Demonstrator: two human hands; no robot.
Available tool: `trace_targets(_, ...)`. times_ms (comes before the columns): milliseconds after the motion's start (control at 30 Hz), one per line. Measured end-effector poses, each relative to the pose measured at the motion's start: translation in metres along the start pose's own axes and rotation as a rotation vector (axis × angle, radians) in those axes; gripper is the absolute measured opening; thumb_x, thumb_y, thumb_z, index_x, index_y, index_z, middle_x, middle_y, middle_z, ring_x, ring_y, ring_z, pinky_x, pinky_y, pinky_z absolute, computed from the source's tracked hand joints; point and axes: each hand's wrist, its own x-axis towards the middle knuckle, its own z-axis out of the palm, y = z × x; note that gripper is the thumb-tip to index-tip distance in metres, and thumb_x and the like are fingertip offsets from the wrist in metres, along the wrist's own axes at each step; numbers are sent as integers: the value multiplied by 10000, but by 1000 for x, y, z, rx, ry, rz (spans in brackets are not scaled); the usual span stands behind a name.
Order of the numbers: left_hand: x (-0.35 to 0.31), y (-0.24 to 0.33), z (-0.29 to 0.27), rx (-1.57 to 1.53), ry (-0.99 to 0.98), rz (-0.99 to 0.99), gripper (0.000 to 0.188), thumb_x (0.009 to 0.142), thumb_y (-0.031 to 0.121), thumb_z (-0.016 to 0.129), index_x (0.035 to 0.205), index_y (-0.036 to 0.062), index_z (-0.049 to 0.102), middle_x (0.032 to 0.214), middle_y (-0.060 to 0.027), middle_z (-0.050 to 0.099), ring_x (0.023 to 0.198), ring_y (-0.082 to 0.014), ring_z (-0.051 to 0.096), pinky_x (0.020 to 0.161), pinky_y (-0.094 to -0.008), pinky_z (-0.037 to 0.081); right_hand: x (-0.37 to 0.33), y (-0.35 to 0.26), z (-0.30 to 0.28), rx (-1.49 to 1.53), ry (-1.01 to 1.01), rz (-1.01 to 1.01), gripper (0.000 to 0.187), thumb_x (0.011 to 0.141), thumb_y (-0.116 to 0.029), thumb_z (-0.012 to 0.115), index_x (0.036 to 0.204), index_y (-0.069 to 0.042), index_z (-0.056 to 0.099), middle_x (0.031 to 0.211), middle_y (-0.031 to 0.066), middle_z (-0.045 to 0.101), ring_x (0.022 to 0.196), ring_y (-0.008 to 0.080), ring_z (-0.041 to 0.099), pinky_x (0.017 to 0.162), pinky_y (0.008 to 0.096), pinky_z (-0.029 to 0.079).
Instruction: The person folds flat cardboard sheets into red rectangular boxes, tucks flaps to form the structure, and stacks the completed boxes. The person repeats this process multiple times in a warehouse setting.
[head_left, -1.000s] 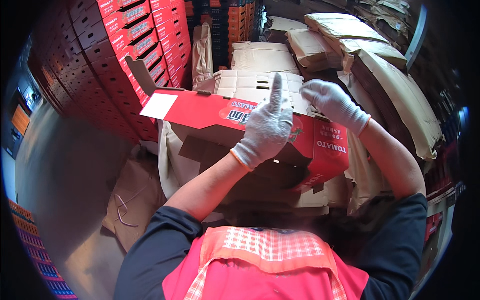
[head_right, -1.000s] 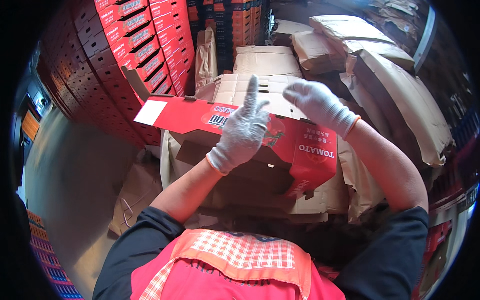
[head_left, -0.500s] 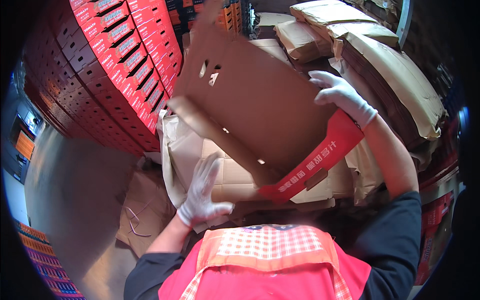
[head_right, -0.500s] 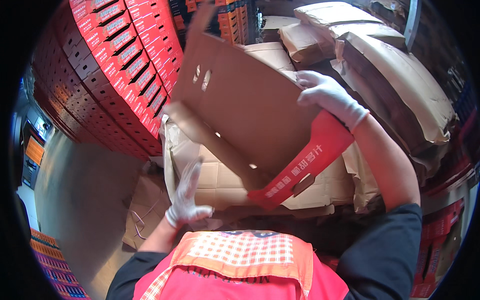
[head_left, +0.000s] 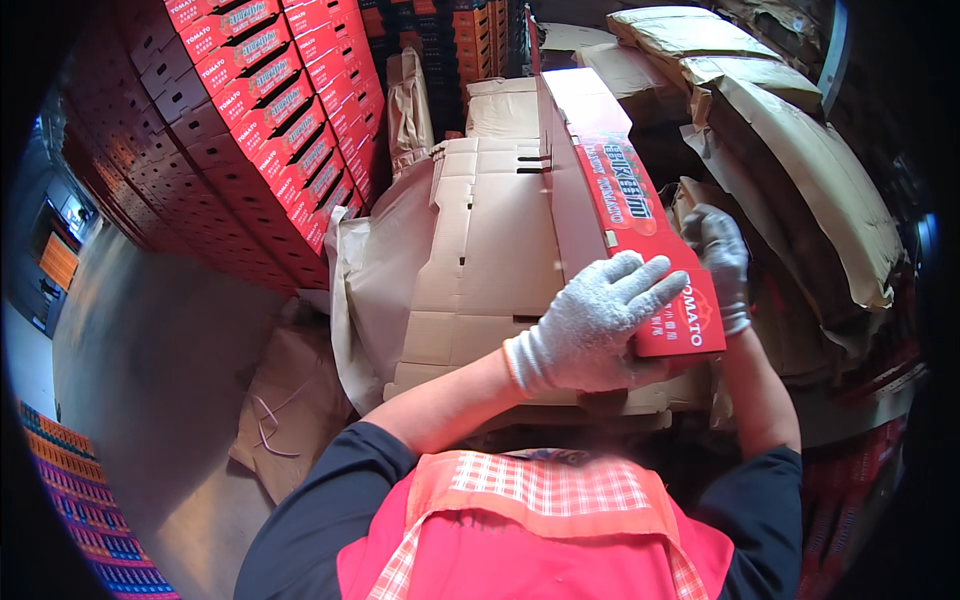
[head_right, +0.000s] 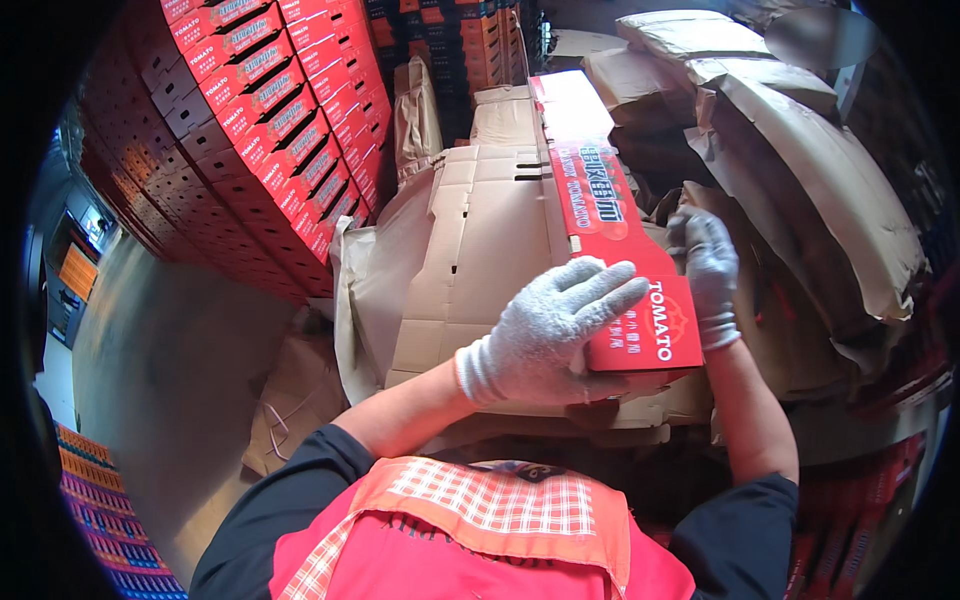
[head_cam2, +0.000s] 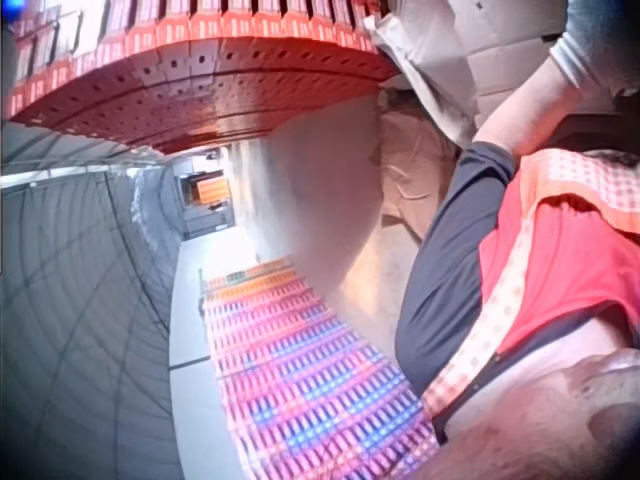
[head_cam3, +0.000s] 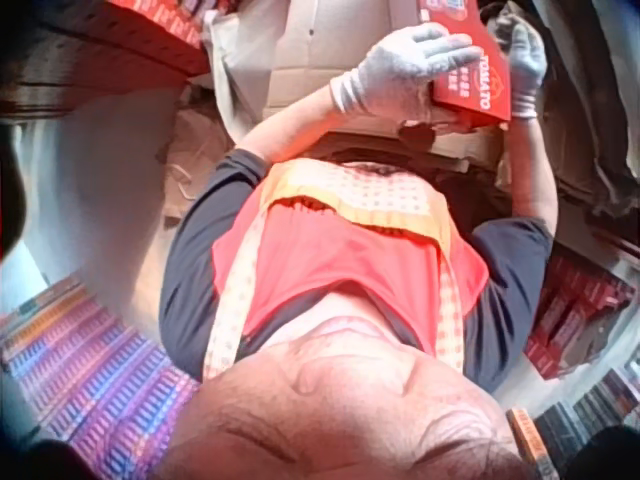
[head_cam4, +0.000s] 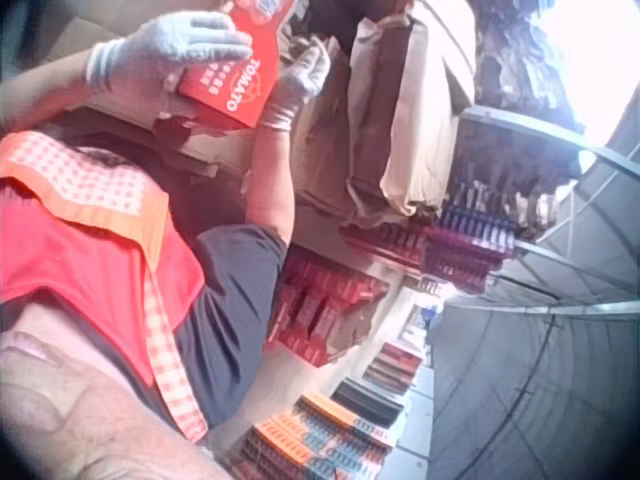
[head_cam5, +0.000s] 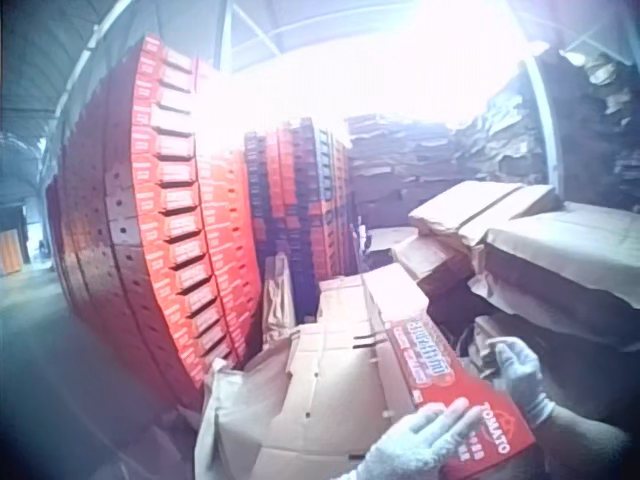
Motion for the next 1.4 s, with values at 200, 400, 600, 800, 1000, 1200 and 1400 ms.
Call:
trace_targets(200, -9, -7, 46, -67, 357, -74, 1267, 621, 516, 875, 1556, 54, 155, 1545, -304, 240, 1293, -483, 453, 1030, -517, 424, -20, -134, 48, -549, -439, -189, 329, 921, -144, 669, 1214, -17, 592, 986, 106, 666, 872, 149, 644, 810, 301, 535)
trace_targets(400, -21, 5, 63, -267, 349, -460, 1454, 544, 568, 877, 1568, 52, -16, 1574, -286, 140, 1433, -458, 232, 1140, -532, 265, -3, -150, 73, -586, -661, 264, 280, 768, -220, 766, 886, -33, 594, 803, 114, 631, 736, 231, 638, 687, 365, 514)
trace_targets(600, -25, 8, 69, -621, 136, -641, 1074, 602, 427, 869, 1442, 50, 315, 1409, -169, 392, 1331, -328, 383, 1111, -440, 306, 8, -136, 115, -937, -816, -396, 141, 717, -69, 651, 829, -65, 565, 732, 136, 596, 716, 355, 601, 675, 404, 484)
trace_targets(800, -45, 6, 47, -604, -58, -642, 879, 705, 306, 875, 1419, 81, 414, 1359, -119, 529, 1300, -235, 469, 1062, -420, 385, 5, -112, 167, -717, -1053, -768, 235, 824, -176, 708, 1009, -56, 626, 948, 78, 660, 861, 253, 651, 762, 372, 506)
trace_targets(1000, -71, 2, 26, -747, 329, -627, 1406, 595, 335, 943, 1518, 29, -74, 1476, -180, 302, 1355, -278, 380, 1164, -421, 282, 65, -128, 192, -278, -325, 196, 264, 926, -227, 662, 1119, -47, 647, 985, 23, 675, 833, 103, 627, 725, 270, 521)
trace_targets(1200, -87, 20, 11, -532, 43, -683, 1164, 721, 261, 855, 1509, 27, 30, 1453, -189, 402, 1344, -285, 431, 1139, -382, 335, 71, -62, 203, -533, -867, 20, 298, 838, -260, 754, 991, -18, 671, 826, 104, 707, 720, 187, 688, 676, 360, 551)
trace_targets(1400, -132, 19, -73, -630, -283, -557, 516, 890, 221, 720, 1343, 21, 575, 1275, -192, 625, 1195, -315, 597, 1030, -386, 454, 54, 42, 135, -1482, -908, -412, 201, 794, -280, 696, 842, -87, 723, 816, 156, 703, 787, 312, 698, 717, 429, 545)
